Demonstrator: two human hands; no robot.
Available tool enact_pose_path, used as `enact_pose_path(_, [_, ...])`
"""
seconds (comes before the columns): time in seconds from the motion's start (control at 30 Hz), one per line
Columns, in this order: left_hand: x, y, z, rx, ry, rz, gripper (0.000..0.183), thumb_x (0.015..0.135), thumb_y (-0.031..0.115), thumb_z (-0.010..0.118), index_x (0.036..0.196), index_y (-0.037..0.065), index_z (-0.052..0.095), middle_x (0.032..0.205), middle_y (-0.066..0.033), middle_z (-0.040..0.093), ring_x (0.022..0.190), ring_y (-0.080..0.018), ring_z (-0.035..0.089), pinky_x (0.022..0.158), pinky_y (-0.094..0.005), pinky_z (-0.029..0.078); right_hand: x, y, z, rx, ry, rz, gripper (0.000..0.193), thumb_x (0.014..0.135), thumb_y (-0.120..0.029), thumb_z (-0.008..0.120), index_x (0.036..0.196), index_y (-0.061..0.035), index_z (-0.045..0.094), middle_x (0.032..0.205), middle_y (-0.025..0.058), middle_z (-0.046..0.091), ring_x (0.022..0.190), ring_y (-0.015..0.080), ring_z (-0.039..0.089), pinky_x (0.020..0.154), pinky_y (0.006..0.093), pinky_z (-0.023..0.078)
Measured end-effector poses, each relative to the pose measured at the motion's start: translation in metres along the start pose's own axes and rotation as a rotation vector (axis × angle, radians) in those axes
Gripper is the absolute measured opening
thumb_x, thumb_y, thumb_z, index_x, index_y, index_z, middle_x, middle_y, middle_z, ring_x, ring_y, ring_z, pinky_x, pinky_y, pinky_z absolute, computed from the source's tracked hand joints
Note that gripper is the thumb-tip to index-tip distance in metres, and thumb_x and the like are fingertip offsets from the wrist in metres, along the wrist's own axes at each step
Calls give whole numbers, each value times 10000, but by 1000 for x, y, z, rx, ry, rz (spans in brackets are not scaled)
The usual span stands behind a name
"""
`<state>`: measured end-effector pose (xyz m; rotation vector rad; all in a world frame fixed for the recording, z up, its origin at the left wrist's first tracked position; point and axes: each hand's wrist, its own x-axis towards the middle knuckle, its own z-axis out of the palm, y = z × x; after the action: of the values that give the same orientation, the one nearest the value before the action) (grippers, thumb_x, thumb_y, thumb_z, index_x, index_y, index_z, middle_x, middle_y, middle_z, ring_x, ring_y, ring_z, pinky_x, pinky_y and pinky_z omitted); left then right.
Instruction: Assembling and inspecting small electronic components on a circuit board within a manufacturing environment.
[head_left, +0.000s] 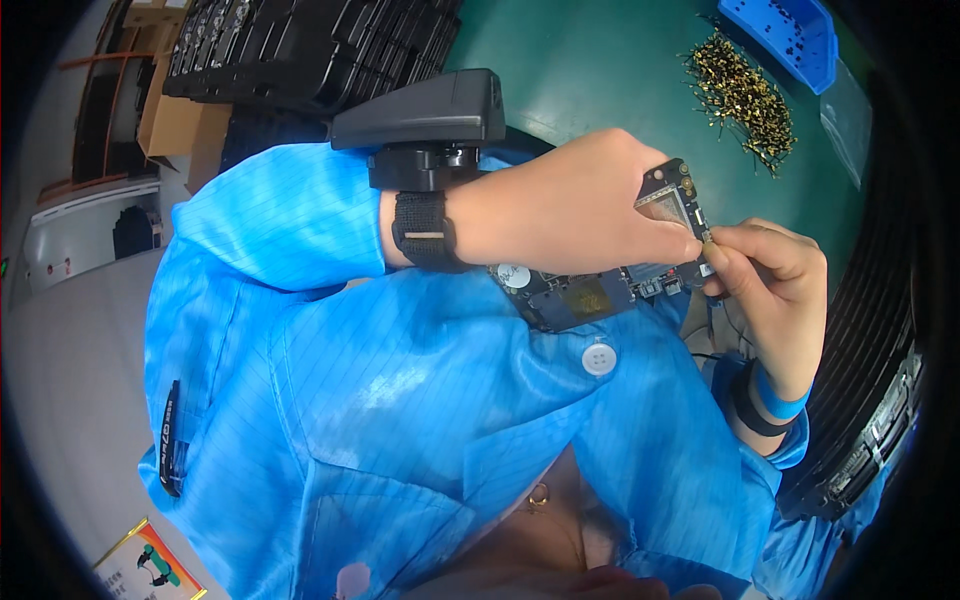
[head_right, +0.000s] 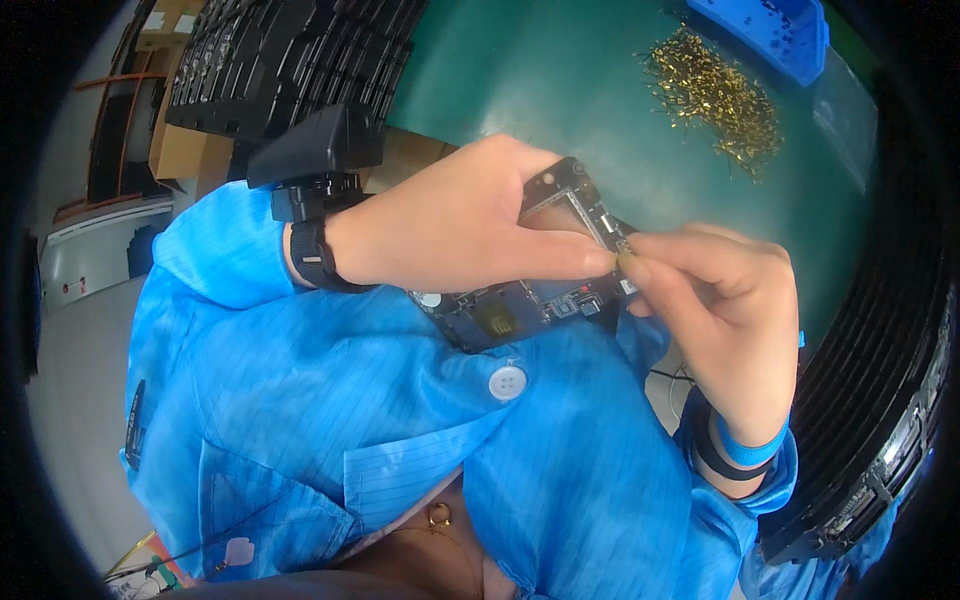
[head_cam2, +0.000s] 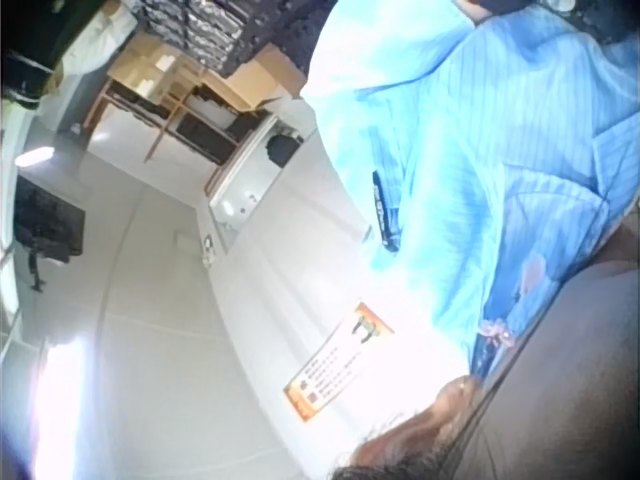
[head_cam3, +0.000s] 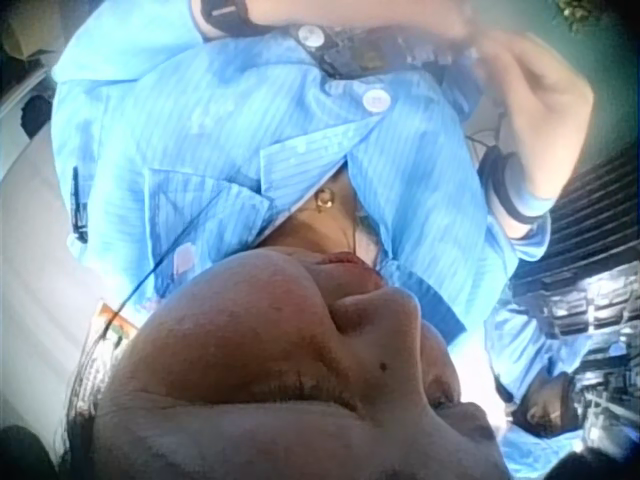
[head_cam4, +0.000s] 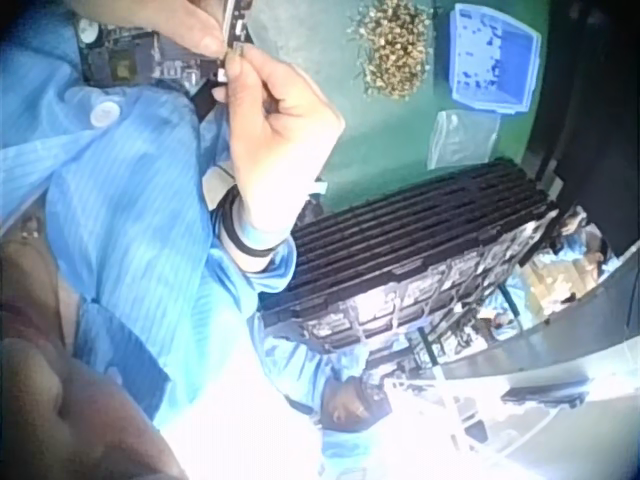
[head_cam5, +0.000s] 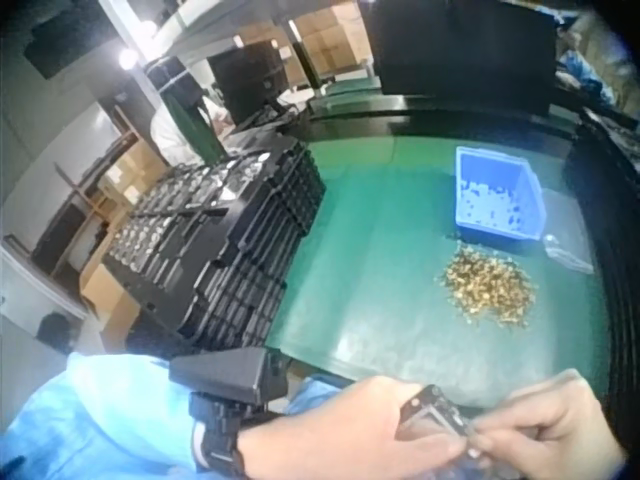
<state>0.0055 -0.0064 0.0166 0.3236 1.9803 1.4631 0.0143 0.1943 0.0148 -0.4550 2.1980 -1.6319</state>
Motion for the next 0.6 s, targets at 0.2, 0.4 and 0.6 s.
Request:
enact_pose_path(0.2, [4, -6, -9, -22, 49, 8, 253, 790, 172, 629, 958, 0, 548, 796, -19, 596, 733, -68, 537, 651, -234, 451, -2, 9, -4, 354, -3, 81, 283, 770, 41, 571, 1050, 62, 533, 820, 84, 605, 731, 117, 579, 669, 212, 461])
enact_pose_path(0.4, [25, -28, -3, -341, 116, 237, 342, 844, 170, 569, 1107, 24, 408, 1031, -59, 501, 939, -103, 487, 810, -232, 408, 7, 17, 30, 574, 182, -1, 486, 734, 10, 624, 1181, 45, 434, 936, 63, 559, 807, 116, 550, 737, 217, 446])
enact_pose_path(0.6, [38, -39, 18, -1178, -217, 92, 309, 920, 350, 380, 991, 63, 471, 719, -19, 483, 542, -83, 419, 495, -225, 347, 24, 42, 29, -47, 429, -464, 762, 517, -201, 754, 1177, 19, 444, 1063, 109, 455, 1035, 230, 454, 862, 353, 382])
